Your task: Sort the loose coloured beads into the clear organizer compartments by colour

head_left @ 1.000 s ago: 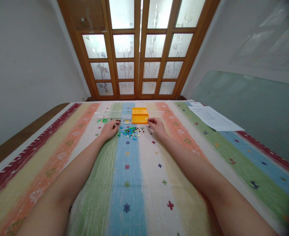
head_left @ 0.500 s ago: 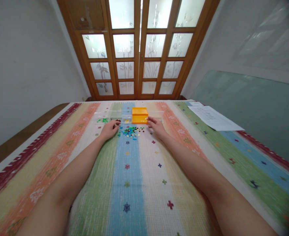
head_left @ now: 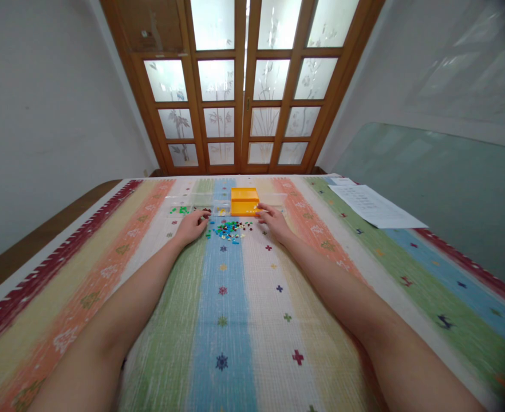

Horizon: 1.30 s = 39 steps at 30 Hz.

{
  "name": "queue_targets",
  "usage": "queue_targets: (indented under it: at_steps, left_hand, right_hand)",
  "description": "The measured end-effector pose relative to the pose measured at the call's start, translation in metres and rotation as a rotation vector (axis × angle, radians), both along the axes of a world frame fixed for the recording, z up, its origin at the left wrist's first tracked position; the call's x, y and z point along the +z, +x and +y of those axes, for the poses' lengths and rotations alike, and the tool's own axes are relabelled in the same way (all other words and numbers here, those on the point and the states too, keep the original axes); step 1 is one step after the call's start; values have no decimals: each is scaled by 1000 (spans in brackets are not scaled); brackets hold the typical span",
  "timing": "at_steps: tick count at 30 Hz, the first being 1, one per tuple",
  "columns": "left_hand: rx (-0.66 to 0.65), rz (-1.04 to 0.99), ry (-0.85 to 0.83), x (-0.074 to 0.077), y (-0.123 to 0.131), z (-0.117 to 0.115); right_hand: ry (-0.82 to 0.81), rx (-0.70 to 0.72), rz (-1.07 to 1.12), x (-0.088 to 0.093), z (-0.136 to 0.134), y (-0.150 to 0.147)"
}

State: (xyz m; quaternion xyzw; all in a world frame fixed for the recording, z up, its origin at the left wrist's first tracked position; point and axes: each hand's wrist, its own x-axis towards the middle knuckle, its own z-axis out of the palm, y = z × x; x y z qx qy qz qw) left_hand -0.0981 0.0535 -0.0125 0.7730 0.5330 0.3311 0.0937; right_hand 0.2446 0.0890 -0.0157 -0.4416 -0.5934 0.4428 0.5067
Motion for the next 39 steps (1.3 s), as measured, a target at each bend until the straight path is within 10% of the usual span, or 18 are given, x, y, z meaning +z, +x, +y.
queue_targets:
  at_steps: [14, 39]
  left_hand:
    - [-23, 6, 16, -4, -3, 3]
    - [-10, 12, 5, 0, 0, -1]
  right_hand:
    - [601, 192, -743, 7, -26, -11]
    - [629, 167, -804, 4, -26, -11]
